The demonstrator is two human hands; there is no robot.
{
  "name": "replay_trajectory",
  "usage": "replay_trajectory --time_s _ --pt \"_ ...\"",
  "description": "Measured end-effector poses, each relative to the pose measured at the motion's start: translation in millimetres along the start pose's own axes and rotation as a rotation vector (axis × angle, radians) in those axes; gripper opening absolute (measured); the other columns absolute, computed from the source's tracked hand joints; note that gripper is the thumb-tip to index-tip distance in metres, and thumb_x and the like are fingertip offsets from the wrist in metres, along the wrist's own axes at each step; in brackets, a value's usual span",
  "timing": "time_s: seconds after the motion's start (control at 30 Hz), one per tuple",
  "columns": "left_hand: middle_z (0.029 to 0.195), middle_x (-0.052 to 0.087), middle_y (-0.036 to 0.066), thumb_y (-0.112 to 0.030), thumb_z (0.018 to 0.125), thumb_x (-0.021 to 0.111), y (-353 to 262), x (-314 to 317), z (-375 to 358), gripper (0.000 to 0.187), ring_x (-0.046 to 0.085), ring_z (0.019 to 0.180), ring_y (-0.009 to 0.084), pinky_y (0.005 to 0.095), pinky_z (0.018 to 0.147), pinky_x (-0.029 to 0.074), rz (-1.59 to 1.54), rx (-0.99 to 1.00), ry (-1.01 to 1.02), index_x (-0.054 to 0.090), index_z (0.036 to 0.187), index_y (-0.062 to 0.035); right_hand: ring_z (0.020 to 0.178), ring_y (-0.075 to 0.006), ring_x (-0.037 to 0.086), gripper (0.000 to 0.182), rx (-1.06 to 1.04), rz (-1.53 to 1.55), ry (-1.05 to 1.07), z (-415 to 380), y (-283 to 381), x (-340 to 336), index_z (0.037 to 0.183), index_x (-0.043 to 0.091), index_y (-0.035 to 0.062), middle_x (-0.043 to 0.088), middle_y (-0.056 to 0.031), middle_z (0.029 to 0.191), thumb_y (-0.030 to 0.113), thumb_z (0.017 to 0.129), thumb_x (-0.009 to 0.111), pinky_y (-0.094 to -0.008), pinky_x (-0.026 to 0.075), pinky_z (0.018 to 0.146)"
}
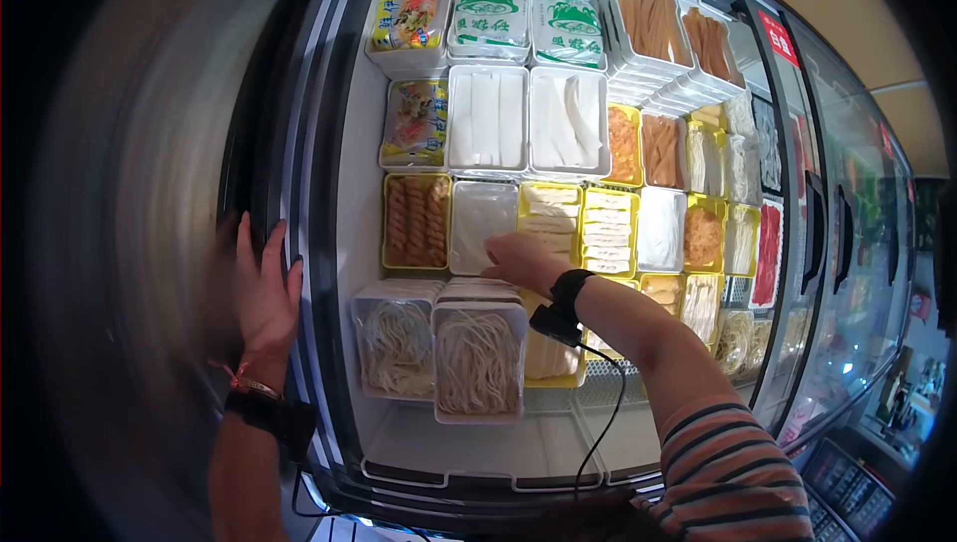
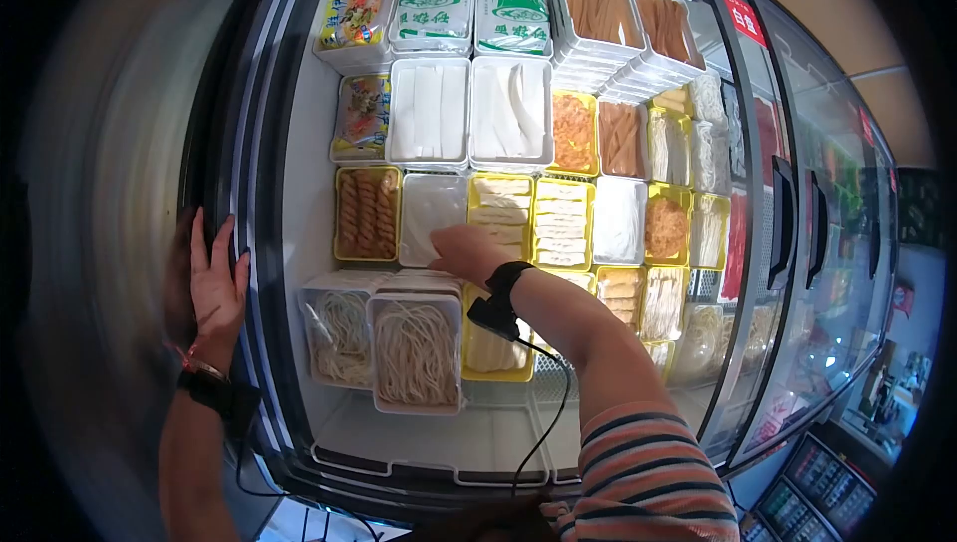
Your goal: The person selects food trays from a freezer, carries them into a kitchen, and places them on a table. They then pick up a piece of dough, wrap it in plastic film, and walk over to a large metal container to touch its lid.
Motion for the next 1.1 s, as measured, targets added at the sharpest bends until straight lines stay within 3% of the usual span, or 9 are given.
replay_trajectory --time_s 0.1,0.27,0.37,0.5,0.6,0.7,0.97,1.03,1.1 --pt "0.151 0.025 0.015 -0.009 0.088 0.058 2 2 -2 0.049 0.038 0.130 0.0389 0.0415 0.105 0.039 0.008 -0.008 0.006 0.046 0.135 -0.0131 0.078 -0.0382 0.060 0.030 -0.160 -0.025 -0.072 12 12 7 0.084 0.054 0.0058 0.061 -0.0164 0.077 0.032 0.076 0.068 -0.0479 0.044 0.067" --pt "0.150 0.026 0.015 -0.008 0.087 0.058 1 2 0 0.049 0.037 0.131 0.0387 0.0424 0.106 0.037 0.025 -0.003 0.013 0.046 0.135 -0.0121 0.072 -0.0342 0.064 0.026 -0.461 -0.243 0.045 27 25 20 0.105 0.060 0.0160 0.063 -0.0144 0.074 0.023 0.080 0.060 -0.0457 0.049 0.062" --pt "0.150 0.026 0.015 -0.007 0.087 0.057 3 4 1 0.049 0.037 0.131 0.0390 0.0424 0.106 0.036 0.044 0.009 0.017 0.046 0.135 -0.0121 0.073 -0.0322 0.066 0.032 -0.546 -0.387 0.250 26 34 12 0.114 0.059 0.0224 0.064 -0.0131 0.074 0.020 0.082 0.055 -0.0441 0.050 0.061" --pt "0.150 0.026 0.016 -0.007 0.087 0.059 3 3 0 0.050 0.037 0.130 0.0392 0.0427 0.106 0.037 -0.015 0.006 0.008 0.046 0.135 -0.0120 0.075 -0.0329 0.066 0.034 -0.555 -0.441 0.253 40 32 29 0.117 0.058 0.0232 0.065 -0.0121 0.075 0.020 0.083 0.054 -0.0445 0.051 0.062" --pt "0.149 0.027 0.016 -0.007 0.087 0.059 2 2 0 0.050 0.037 0.130 0.0394 0.0427 0.106 0.037 -0.014 0.006 0.016 0.046 0.135 -0.0116 0.081 -0.0330 0.066 0.027 -0.495 -0.487 0.249 45 32 35 0.111 0.063 0.0204 0.067 -0.0108 0.083 0.020 0.088 0.049 -0.0446 0.051 0.065" --pt "0.149 0.027 0.017 -0.007 0.088 0.058 -2 -1 0 0.048 0.038 0.129 0.0397 0.0428 0.105 0.038 0.032 0.020 0.002 0.046 0.135 -0.0116 0.080 -0.0347 0.066 0.031 -0.410 -0.473 0.365 44 25 31 0.120 0.058 0.0215 0.067 -0.0110 0.082 0.024 0.090 0.049 -0.0439 0.051 0.066" --pt "0.149 0.027 0.018 -0.009 0.088 0.058 -2 -3 -2 0.047 0.040 0.128 0.0404 0.0427 0.104 0.039 0.003 0.003 -0.001 0.046 0.134 -0.0128 0.071 -0.0292 0.065 0.022 -0.293 -0.130 -0.239 -67 -16 -59 0.110 0.062 0.0153 0.065 -0.0125 0.075 0.025 0.091 0.057 -0.0394 0.050 0.063" --pt "0.149 0.027 0.018 -0.009 0.088 0.059 -1 -3 -3 0.048 0.040 0.127 0.0405 0.0424 0.103 0.039 0.004 -0.011 0.007 0.047 0.134 -0.0130 0.060 -0.0225 0.061 0.021 0.057 0.177 -0.256 -117 -1 -80 0.106 0.064 0.0113 0.063 -0.0108 0.071 0.025 0.090 0.059 -0.0354 0.047 0.056" --pt "0.149 0.026 0.018 -0.011 0.088 0.059 -2 -3 -3 0.048 0.040 0.127 0.0404 0.0420 0.103 0.040 0.004 0.031 -0.032 0.047 0.134 -0.0138 0.055 -0.0160 0.057 0.021 0.211 0.544 -0.244 -162 12 -67 0.103 0.064 0.0081 0.061 -0.0097 0.067 0.024 0.090 0.060 -0.0341 0.044 0.052"
Point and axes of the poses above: each hand's wrist, its own z-axis towards the middle knuckle, its own x-axis out of the palm, y = z × x, the point moved 4 cm from there along z, towards the middle knuckle
